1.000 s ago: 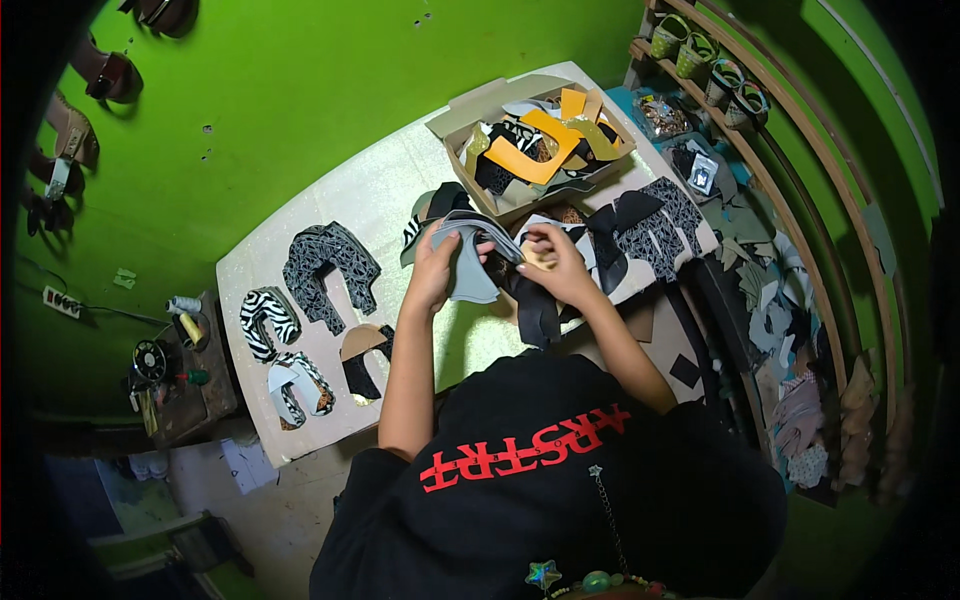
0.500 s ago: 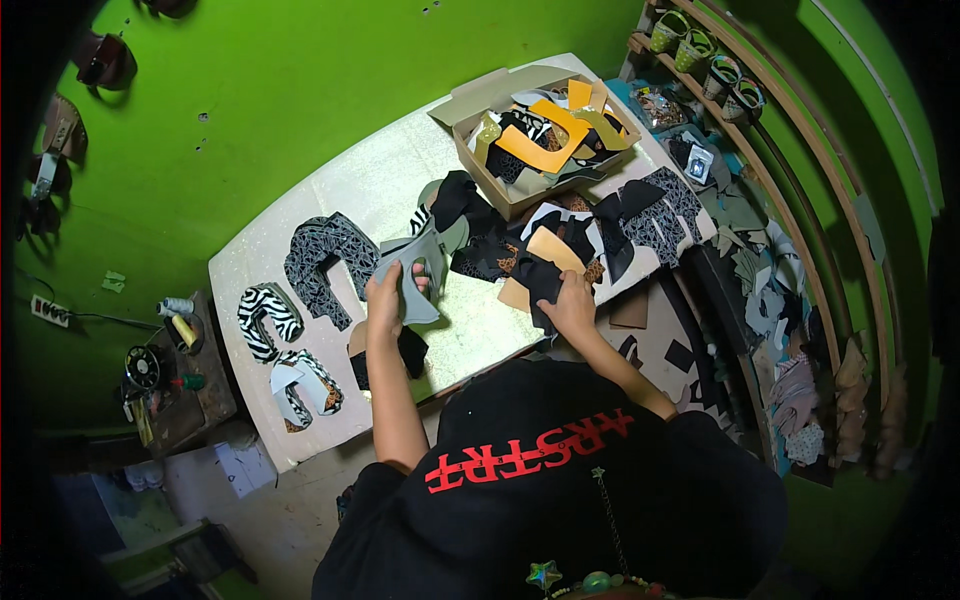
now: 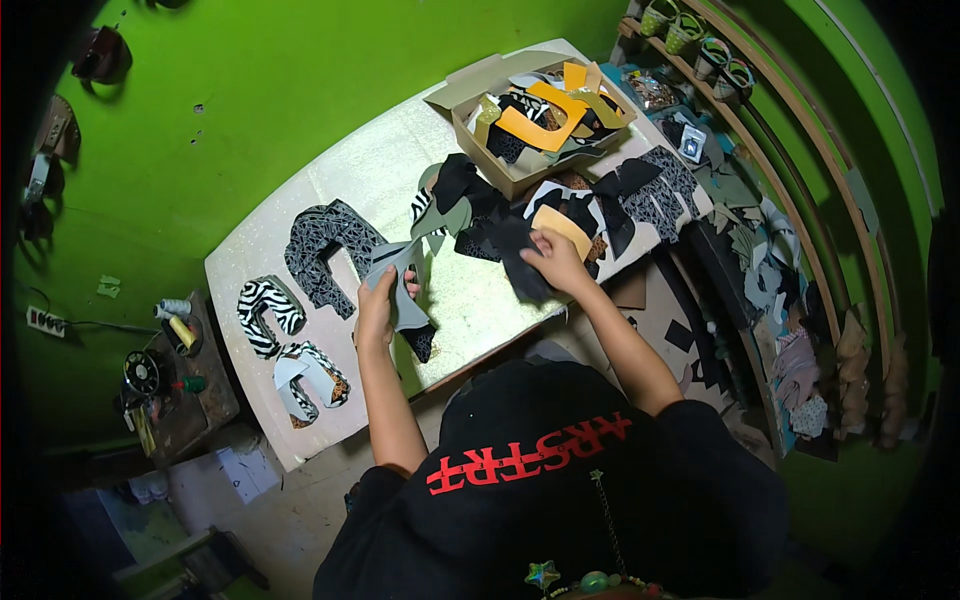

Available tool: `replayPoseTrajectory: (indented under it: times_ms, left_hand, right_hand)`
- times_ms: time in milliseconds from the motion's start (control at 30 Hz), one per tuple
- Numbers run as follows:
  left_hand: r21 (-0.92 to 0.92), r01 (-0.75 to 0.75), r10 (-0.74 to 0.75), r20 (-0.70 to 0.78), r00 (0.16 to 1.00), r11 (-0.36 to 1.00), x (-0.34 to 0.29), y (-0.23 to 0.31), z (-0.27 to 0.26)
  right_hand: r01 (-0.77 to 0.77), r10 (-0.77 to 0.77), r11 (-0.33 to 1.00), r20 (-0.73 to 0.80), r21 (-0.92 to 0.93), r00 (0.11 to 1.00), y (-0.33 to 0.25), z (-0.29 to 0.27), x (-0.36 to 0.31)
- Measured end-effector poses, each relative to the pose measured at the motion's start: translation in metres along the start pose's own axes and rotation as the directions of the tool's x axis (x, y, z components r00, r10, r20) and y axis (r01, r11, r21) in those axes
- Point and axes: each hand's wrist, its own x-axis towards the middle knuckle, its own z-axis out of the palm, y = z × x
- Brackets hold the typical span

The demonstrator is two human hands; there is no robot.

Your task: Sorting and arranging various patterned and solid-colored material pieces for shoe assembly.

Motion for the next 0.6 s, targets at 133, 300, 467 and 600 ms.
replayPoseTrajectory:
  times_ms: [133, 300, 467, 600]
  left_hand:
    - [-0.038, 0.006, -0.004, 0.055, 0.998, 0.999, -0.005, -0.005, 0.009]
    - [-0.076, 0.041, -0.01, 0.361, 0.932, 0.996, -0.013, -0.007, 0.024]
    - [-0.2, 0.206, -0.071, 0.529, 0.845, 0.958, -0.014, -0.016, 0.051]
    - [-0.312, 0.33, -0.036, 0.676, 0.736, 0.891, -0.007, -0.022, 0.072]
  right_hand:
    - [0.021, -0.009, 0.996, -0.128, 0.09, 0.992, -0.017, 0.008, 0.018]
    - [-0.129, 0.12, 0.972, 0.06, 0.194, 0.991, 0.009, -0.002, -0.003]
    - [-0.2, 0.049, 0.933, 0.444, 0.299, 0.895, -0.013, -0.005, -0.02]
    - [-0.22, -0.077, 0.782, 0.44, 0.583, 0.895, -0.019, -0.006, -0.014]
